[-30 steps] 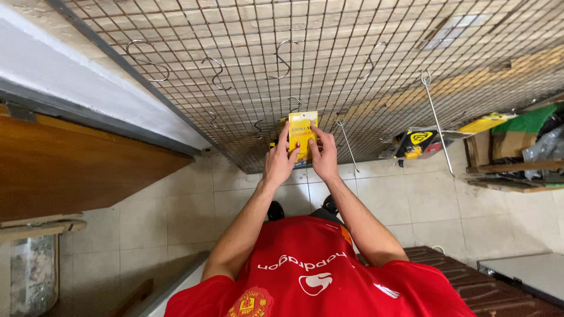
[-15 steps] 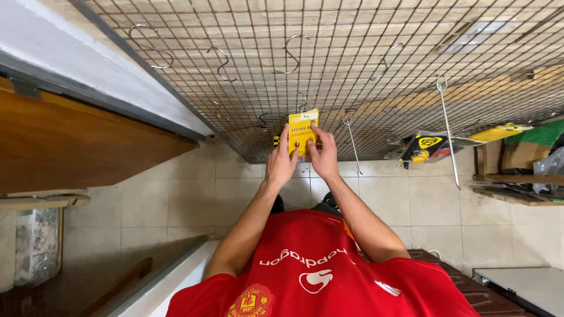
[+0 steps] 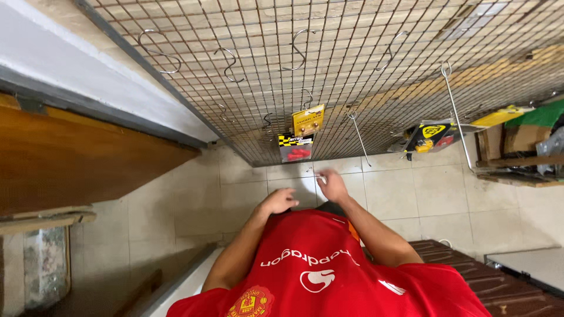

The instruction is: The person takes various packaged accessories from a cardboard box and a small table and hangs them onto a metal mesh display rack one by one.

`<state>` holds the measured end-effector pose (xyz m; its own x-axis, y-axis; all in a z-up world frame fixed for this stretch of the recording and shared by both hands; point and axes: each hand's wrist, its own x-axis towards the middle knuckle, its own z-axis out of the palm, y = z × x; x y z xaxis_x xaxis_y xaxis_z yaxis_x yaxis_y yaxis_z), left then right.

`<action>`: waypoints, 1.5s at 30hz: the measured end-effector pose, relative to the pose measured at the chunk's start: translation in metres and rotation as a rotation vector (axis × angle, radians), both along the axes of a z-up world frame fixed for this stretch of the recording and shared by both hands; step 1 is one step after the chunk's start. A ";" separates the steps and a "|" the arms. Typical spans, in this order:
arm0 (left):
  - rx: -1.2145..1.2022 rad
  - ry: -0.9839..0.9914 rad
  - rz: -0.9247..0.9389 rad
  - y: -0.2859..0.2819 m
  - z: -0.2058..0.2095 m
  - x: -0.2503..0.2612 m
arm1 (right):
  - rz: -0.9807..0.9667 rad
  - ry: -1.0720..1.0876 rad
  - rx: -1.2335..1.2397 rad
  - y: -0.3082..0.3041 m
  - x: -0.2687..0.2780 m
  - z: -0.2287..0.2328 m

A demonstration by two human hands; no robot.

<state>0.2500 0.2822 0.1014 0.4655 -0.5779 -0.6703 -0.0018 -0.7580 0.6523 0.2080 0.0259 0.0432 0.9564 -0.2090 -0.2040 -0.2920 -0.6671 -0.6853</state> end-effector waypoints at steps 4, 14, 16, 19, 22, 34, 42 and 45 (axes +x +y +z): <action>-0.054 -0.013 0.176 0.074 -0.106 -0.029 | -0.352 0.502 -0.072 -0.034 -0.106 -0.061; 0.342 0.222 0.218 0.192 -0.104 -0.045 | -0.752 0.749 0.041 -0.010 -0.206 -0.027; 0.281 0.239 0.286 0.183 -0.089 -0.033 | -0.691 0.707 0.094 -0.003 -0.213 -0.068; 0.269 0.203 0.183 0.142 -0.113 -0.013 | -0.701 0.646 0.244 0.027 -0.180 0.049; 0.099 0.074 0.108 0.089 -0.099 -0.001 | -0.683 0.656 0.229 0.016 -0.182 0.035; 0.123 0.140 -0.137 0.046 -0.067 0.001 | -0.723 0.649 0.252 -0.036 -0.252 -0.077; 0.512 0.208 -0.105 0.015 -0.060 -0.012 | -0.666 0.556 0.266 -0.062 -0.317 -0.155; 0.513 0.071 -0.289 -0.044 -0.055 -0.016 | -0.779 0.509 0.370 -0.079 -0.317 -0.119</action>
